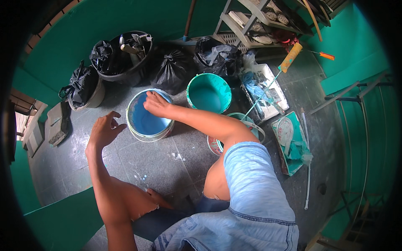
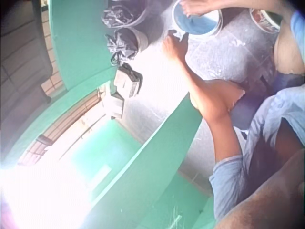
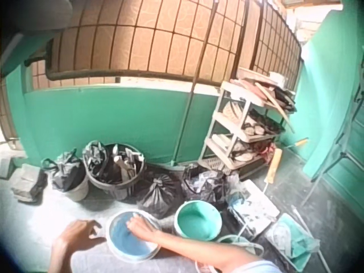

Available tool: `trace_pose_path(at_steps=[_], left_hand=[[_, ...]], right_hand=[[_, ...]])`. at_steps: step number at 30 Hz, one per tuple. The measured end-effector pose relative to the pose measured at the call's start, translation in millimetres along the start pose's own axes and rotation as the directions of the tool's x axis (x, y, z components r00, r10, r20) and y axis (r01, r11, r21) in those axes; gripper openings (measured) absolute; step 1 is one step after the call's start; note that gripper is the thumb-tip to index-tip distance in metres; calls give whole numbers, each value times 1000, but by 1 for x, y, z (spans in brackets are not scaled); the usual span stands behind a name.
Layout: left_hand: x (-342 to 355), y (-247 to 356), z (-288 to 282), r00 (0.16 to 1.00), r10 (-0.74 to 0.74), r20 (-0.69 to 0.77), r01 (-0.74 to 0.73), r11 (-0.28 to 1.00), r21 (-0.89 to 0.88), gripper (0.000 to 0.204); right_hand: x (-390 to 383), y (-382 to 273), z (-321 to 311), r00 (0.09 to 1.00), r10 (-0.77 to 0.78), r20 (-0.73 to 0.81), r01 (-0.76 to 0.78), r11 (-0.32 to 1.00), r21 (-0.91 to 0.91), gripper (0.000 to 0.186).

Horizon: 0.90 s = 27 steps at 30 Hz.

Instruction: The person sits on the floor and stirs light blue paint in a bucket using a stick. They then pour the mixed paint into a second bucket and continue stirring.

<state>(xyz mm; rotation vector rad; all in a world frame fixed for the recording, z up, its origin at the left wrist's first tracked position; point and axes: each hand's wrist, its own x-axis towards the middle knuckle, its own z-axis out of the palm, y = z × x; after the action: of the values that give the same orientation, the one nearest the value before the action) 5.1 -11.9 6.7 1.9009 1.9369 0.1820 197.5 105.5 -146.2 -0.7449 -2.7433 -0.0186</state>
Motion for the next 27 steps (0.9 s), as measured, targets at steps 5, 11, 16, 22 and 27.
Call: trace_pose_path(at_steps=[5,11,16,22,27], left_hand=[[0,-10,2,1000,-5,1,5,1000,-2,44],[3,-6,5,1000,13,-12,-13,1000,1,45],[1,-6,3,1000,-1,-14,1,1000,5,45],[1,-4,3,1000,28,-11,-27,1000,10,44],[2,-6,-1,999,36,3,-36,999,15,43]], right_hand=[[-11,-22,6,972,54,228,-93,982,165,3],[5,-13,1,993,112,30,-115,933,340,7],[-1,-24,-7,954,92,286,-31,977,-211,9],[6,-24,-7,946,132,296,-244,891,383,9],[8,-7,7,990,-107,-96,88,980,-180,9]])
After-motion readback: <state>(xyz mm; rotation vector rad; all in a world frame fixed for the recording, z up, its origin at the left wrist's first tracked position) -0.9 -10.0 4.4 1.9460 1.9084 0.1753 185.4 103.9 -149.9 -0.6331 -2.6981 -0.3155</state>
